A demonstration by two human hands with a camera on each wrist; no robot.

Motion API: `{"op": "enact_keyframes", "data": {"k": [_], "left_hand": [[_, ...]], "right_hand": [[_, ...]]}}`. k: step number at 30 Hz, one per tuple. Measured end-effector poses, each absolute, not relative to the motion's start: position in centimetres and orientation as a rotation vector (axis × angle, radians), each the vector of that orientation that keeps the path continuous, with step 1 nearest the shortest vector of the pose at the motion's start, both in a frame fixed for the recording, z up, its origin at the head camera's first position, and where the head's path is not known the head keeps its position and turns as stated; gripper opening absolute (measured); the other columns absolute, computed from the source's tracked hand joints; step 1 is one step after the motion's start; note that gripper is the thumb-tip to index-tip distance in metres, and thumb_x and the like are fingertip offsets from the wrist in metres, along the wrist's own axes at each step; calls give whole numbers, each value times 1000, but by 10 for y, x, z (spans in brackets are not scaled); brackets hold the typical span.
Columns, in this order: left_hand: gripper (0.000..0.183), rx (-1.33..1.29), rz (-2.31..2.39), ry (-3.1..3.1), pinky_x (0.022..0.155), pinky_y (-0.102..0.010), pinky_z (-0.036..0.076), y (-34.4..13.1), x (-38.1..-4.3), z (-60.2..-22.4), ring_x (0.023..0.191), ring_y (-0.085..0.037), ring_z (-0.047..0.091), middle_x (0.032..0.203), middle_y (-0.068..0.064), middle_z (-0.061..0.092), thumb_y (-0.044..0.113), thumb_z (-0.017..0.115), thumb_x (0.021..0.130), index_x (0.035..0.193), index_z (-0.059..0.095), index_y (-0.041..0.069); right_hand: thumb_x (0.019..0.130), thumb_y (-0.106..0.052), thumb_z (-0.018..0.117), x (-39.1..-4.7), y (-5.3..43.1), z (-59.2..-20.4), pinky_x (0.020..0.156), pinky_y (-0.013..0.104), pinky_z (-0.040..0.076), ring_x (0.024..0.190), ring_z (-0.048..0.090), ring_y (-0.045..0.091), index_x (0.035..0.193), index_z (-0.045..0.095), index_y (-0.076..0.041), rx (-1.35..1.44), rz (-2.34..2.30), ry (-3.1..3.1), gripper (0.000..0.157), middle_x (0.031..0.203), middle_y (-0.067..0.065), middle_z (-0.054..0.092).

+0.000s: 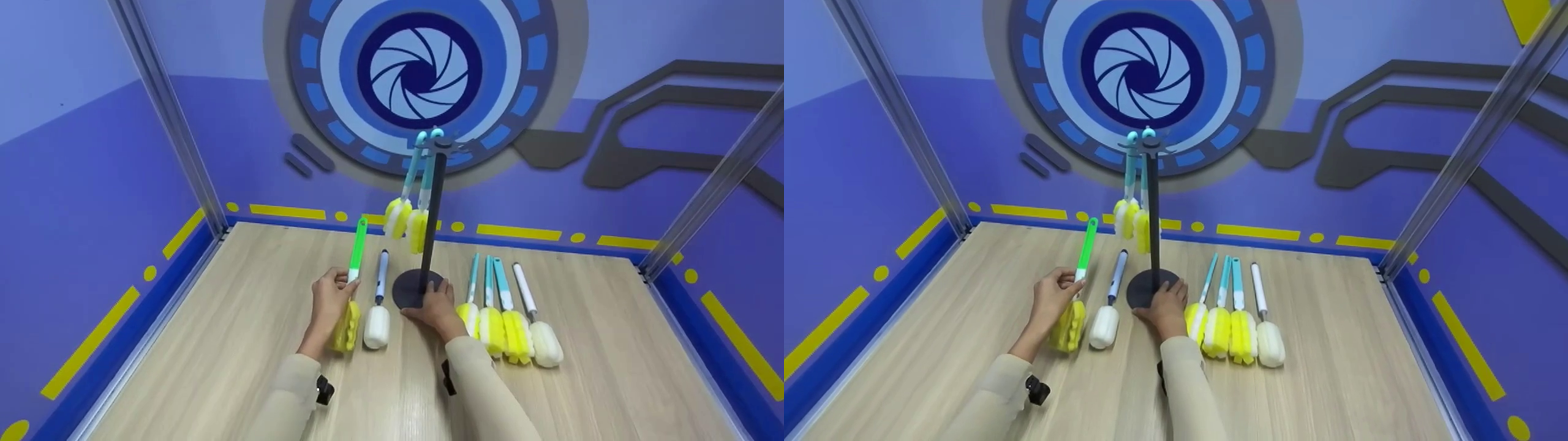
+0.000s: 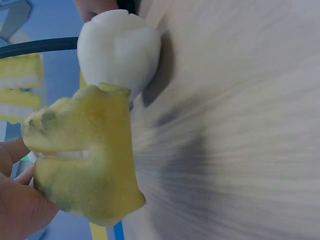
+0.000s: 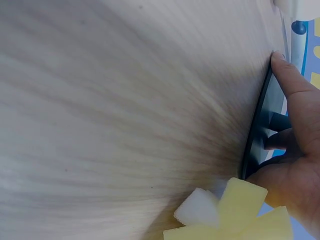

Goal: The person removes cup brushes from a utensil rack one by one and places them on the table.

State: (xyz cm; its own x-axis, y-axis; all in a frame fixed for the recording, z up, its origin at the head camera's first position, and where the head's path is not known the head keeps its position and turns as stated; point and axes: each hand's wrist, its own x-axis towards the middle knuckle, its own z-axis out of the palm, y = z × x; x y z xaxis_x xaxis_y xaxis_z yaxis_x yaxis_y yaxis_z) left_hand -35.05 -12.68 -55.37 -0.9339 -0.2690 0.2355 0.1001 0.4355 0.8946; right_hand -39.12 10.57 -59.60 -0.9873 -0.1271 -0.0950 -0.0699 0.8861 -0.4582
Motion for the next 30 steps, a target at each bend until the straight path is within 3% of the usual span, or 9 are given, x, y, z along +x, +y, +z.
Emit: {"op": "enact_keyframes", "data": {"k": [11, 30], "left_hand": [[23, 145, -1495, -2427, 75, -39, 57, -120, -358, -571, 89, -28, 69, 97, -16, 70, 6, 77, 89, 109, 69, -3], [14, 323, -1557, -2506, 67, -32, 54, -108, -382, -577, 77, -20, 63, 91, -12, 67, 0, 73, 91, 103, 67, -3]], "right_hand": [[86, -52, 78, -393, 106, -597, 120, 53, 26, 150, 12, 53, 152, 30, 14, -145, -706, 2926, 105, 157, 44, 12], [83, -53, 80, -391, 106, -598, 118, 52, 30, 149, 14, 54, 152, 31, 13, -138, -733, 2956, 108, 156, 44, 14]]}}
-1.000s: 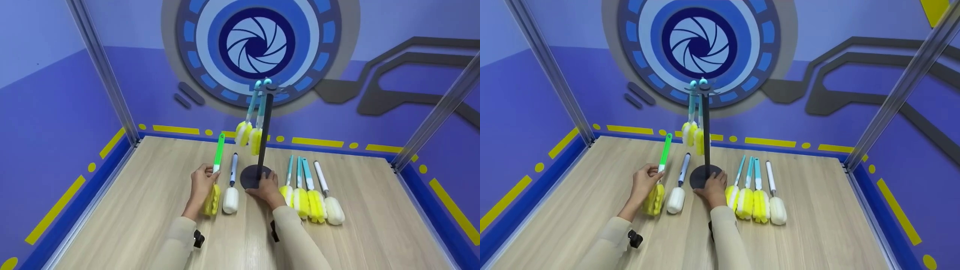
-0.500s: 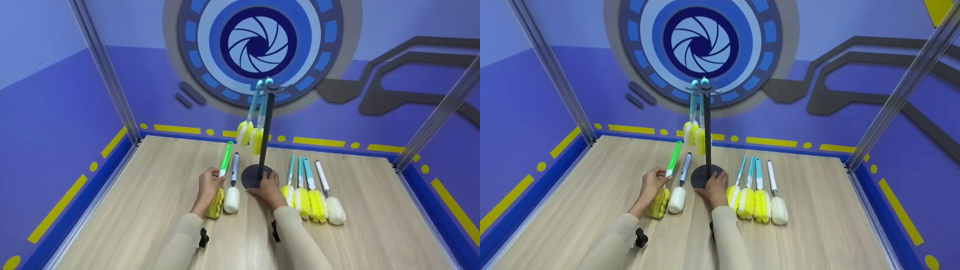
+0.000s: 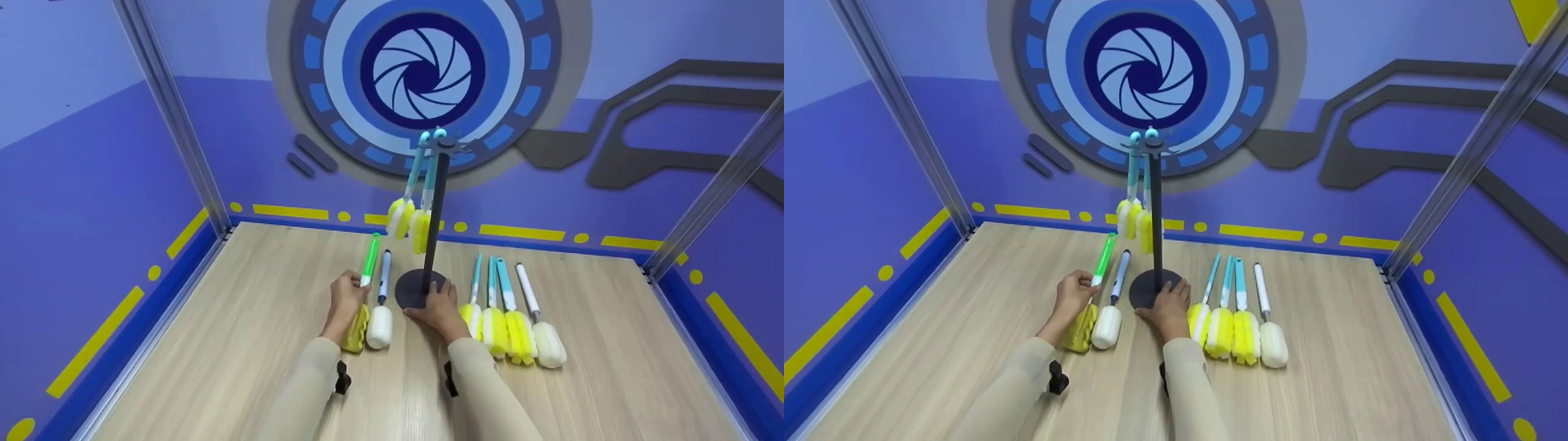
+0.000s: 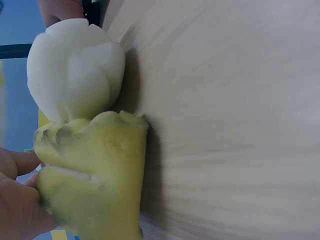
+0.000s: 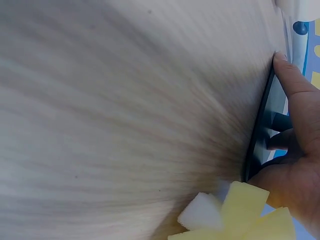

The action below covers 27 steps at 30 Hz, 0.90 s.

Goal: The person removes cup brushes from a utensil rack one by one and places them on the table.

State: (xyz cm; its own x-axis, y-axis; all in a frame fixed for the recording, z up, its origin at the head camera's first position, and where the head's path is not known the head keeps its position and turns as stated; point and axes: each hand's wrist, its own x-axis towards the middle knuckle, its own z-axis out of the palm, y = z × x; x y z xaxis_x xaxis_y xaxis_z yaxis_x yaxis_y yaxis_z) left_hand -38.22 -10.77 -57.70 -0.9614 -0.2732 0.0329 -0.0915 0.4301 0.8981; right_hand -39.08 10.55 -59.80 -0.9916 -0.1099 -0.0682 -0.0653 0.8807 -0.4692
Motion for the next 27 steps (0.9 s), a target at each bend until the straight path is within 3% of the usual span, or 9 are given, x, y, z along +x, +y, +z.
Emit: {"op": "enact_keyframes", "data": {"k": [10, 20, 27], "left_hand": [[17, 378, -1644, -2531, 71, -34, 57, -106, -392, -578, 85, -29, 71, 94, -16, 69, 1, 68, 95, 109, 63, -8], [15, 451, -1599, -2619, 75, -36, 57, -97, -395, -582, 85, -24, 72, 95, -15, 71, 2, 70, 94, 105, 66, -6], [20, 454, -1566, -2657, 71, -35, 55, -95, -400, -585, 80, -21, 69, 89, -11, 70, 4, 68, 96, 113, 64, -6]], "right_hand": [[83, -54, 80, -392, 106, -598, 119, 52, 28, 150, 12, 53, 153, 30, 12, -113, -717, 2934, 108, 158, 43, 12], [83, -55, 79, -393, 105, -599, 119, 53, 28, 149, 14, 54, 153, 30, 12, -120, -686, 2939, 108, 157, 44, 13], [84, -54, 79, -393, 104, -600, 118, 53, 29, 149, 16, 53, 152, 32, 13, -122, -678, 2953, 107, 157, 43, 15]]}}
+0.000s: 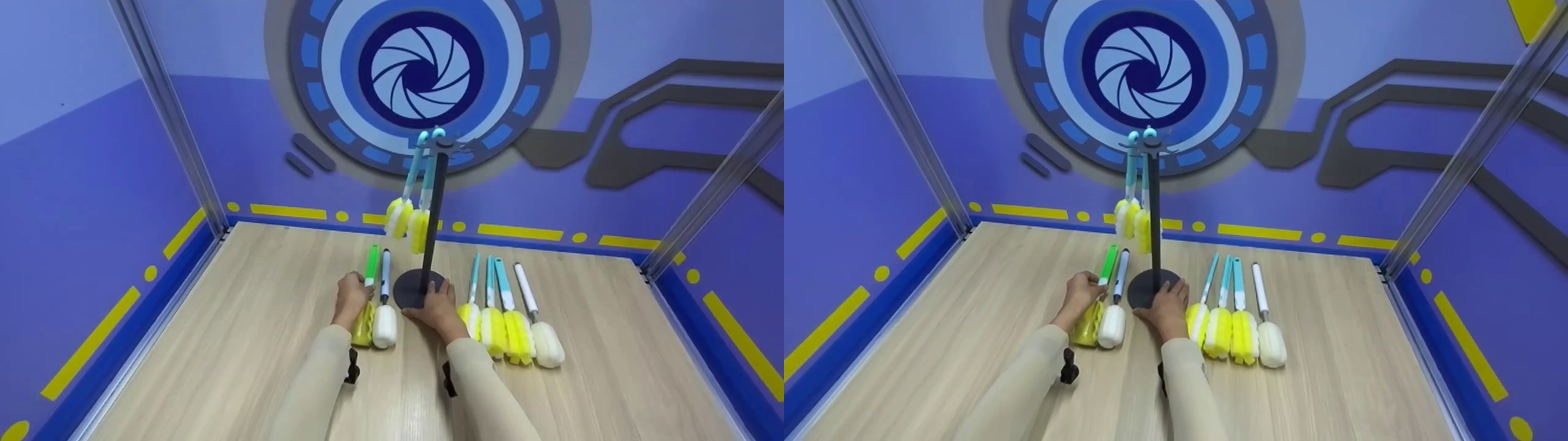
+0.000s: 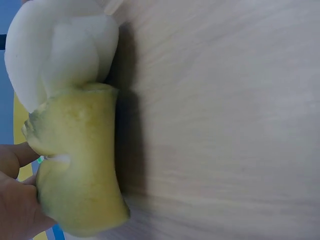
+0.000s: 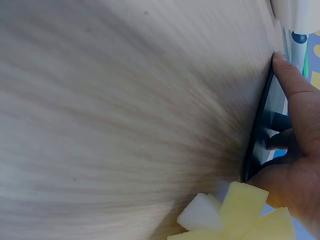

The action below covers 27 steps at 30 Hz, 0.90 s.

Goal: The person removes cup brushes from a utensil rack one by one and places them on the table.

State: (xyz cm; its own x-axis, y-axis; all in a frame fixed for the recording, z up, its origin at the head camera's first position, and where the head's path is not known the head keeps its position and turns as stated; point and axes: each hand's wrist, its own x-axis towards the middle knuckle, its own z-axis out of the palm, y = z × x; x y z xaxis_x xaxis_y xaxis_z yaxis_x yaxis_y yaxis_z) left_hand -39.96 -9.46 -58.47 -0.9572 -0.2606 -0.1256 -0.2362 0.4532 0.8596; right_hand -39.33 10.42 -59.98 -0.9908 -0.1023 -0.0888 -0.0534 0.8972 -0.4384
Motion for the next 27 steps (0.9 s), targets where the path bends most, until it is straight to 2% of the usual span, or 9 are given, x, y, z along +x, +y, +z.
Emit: {"op": "enact_keyframes", "data": {"k": [4, 11, 12, 18, 19, 22, 27], "left_hand": [[24, 429, -1542, -2672, 69, -34, 54, -95, -399, -586, 78, -20, 67, 88, -11, 69, 5, 68, 96, 115, 63, -7], [21, 358, -1463, -2729, 73, -36, 53, -96, -400, -586, 81, -23, 62, 92, -13, 65, 5, 69, 94, 109, 64, -8], [20, 357, -1455, -2740, 73, -36, 53, -96, -401, -586, 81, -23, 61, 92, -13, 65, 5, 69, 94, 108, 64, -8], [14, 374, -1436, -2777, 68, -33, 50, -97, -404, -587, 77, -21, 59, 87, -10, 63, 5, 69, 93, 102, 64, -5], [13, 366, -1432, -2779, 67, -32, 50, -97, -404, -587, 76, -21, 58, 86, -10, 62, 4, 69, 93, 100, 64, -4], [10, 329, -1402, -2790, 66, -31, 49, -97, -404, -586, 74, -20, 57, 84, -9, 61, 4, 70, 92, 95, 63, -3], [13, 267, -1292, -2833, 74, -37, 53, -100, -406, -576, 81, -24, 60, 92, -14, 63, 9, 67, 96, 97, 63, -4]], "right_hand": [[84, -54, 78, -393, 104, -600, 119, 53, 28, 149, 14, 53, 152, 31, 14, -129, -695, 2943, 106, 157, 44, 14], [84, -52, 80, -392, 106, -600, 119, 54, 26, 149, 13, 53, 151, 32, 15, -144, -737, 2942, 106, 157, 44, 13], [83, -58, 77, -394, 107, -606, 119, 55, 26, 149, 12, 54, 150, 32, 15, -158, -762, 2957, 109, 156, 45, 13], [83, -56, 79, -393, 108, -606, 119, 56, 26, 149, 11, 54, 150, 31, 16, -147, -812, 2939, 109, 157, 44, 12], [84, -49, 81, -391, 107, -600, 119, 54, 26, 150, 11, 53, 151, 31, 15, -131, -793, 2922, 105, 158, 43, 11], [85, -50, 79, -392, 107, -600, 119, 54, 27, 149, 13, 53, 151, 31, 15, -140, -758, 2936, 104, 157, 44, 13], [85, -51, 79, -392, 107, -599, 119, 55, 26, 148, 14, 55, 150, 32, 16, -167, -727, 2949, 105, 155, 45, 15]]}}
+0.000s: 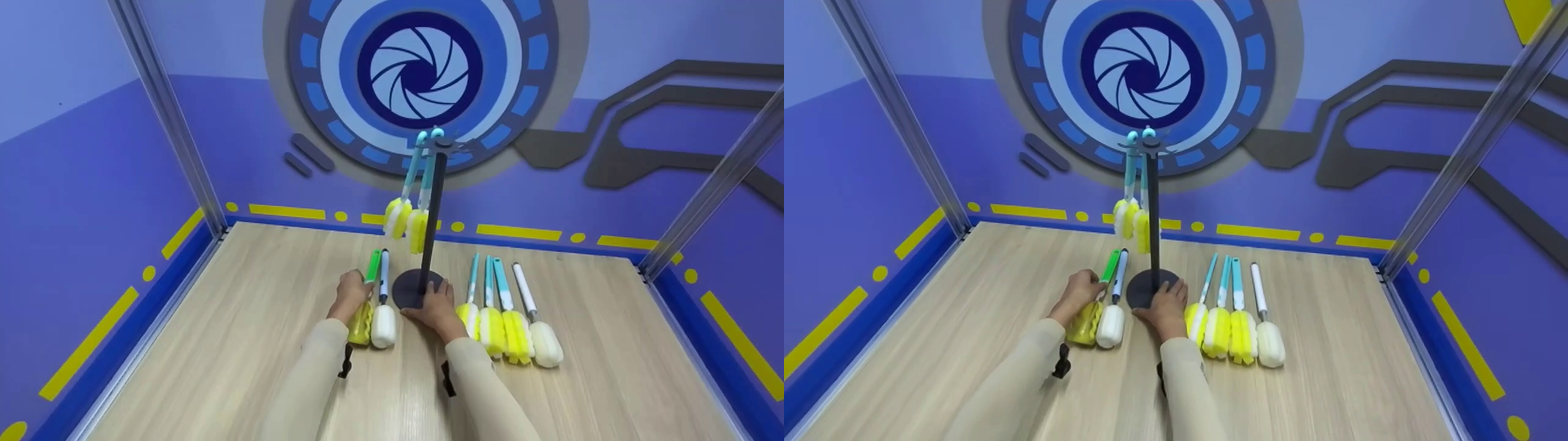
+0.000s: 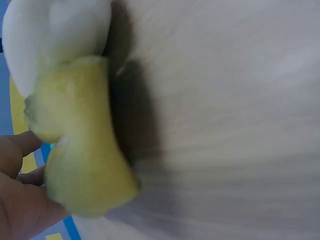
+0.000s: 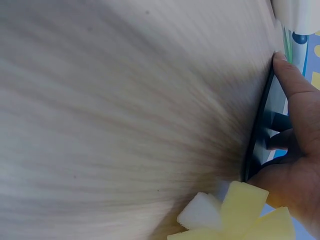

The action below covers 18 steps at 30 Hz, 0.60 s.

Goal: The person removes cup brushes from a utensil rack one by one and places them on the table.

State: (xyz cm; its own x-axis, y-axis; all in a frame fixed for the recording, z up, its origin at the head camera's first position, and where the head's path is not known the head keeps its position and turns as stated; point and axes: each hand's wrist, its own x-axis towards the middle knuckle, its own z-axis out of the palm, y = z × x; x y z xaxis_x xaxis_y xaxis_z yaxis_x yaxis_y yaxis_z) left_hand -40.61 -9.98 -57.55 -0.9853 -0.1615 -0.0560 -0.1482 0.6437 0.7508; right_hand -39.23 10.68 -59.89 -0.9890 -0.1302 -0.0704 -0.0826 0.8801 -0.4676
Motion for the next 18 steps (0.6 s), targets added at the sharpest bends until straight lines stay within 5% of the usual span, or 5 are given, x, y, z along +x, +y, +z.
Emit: {"op": "enact_keyframes", "data": {"k": [18], "left_hand": [[42, -289, -1438, -2426, 104, -42, 48, -91, -436, -445, 130, -31, 54, 140, -16, 57, 21, 63, 102, 140, 55, 5]], "right_hand": [[84, -54, 79, -394, 105, -599, 119, 54, 28, 150, 12, 52, 154, 28, 11, -103, -718, 2903, 108, 159, 42, 10]]}}
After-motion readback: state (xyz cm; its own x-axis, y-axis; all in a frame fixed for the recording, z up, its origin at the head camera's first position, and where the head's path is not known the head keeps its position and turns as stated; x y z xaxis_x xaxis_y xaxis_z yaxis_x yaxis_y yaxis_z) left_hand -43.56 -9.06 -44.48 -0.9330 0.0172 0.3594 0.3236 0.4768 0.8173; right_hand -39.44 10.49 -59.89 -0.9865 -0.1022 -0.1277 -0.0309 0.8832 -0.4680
